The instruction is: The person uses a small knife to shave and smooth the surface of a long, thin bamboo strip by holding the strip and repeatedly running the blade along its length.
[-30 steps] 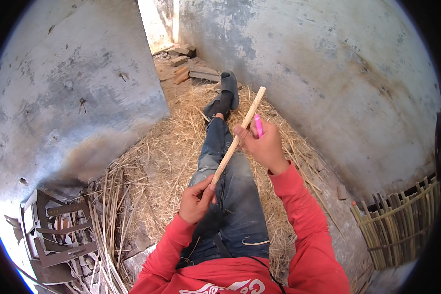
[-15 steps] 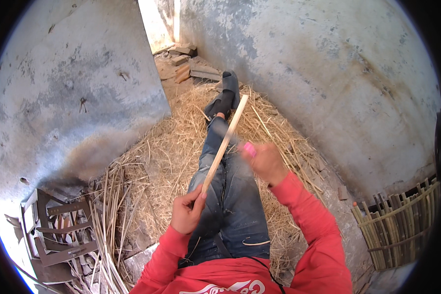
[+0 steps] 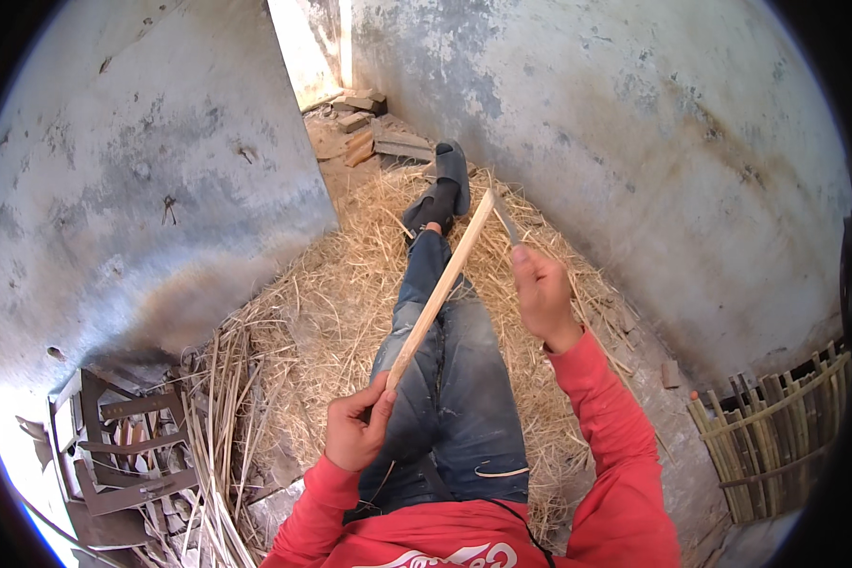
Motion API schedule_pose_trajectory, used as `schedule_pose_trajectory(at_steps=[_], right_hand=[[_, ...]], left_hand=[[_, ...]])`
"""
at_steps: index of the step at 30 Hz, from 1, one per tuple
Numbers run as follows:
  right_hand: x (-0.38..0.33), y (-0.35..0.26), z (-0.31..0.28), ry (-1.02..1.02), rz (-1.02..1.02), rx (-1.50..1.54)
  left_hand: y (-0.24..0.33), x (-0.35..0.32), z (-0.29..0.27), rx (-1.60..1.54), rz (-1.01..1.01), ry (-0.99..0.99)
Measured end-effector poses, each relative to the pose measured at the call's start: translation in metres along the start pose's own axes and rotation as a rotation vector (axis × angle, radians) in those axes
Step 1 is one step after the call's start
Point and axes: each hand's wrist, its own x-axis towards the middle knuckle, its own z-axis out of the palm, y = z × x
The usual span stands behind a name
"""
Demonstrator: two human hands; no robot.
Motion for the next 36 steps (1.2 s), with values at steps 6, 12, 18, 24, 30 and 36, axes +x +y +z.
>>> schedule_pose_trajectory(at_steps=[6, 12, 18, 24, 30, 36], right_hand=[[-0.028, -0.036, 0.017, -0.318, -0.138, -0.273], [-0.052, -0.023, 0.04, -0.424, -0.334, -0.392], [0.028, 0.016, 0.004, -0.071, -0.06, -0.405], [0.067, 0.081, -0.047, 0.114, 0.166, -0.108], [0.036, 0.019, -0.025, -0.074, 0.16, 0.283], [0.019, -0.014, -0.005, -0.169, 0.162, 0.204]], left_hand=[[0.002, 0.002, 0.007, 0.067, 0.04, 0.007], [0.0, 0.003, 0.011, 0.235, 0.139, 0.07], [-0.005, -0.018, -0.004, 0.357, 0.066, 0.006], [0.006, -0.028, -0.01, 0.164, 0.07, -0.039], [0.009, -0.009, -0.015, -0.134, -0.126, -0.147], [0.007, -0.006, -0.012, -0.314, -0.24, -0.263]])
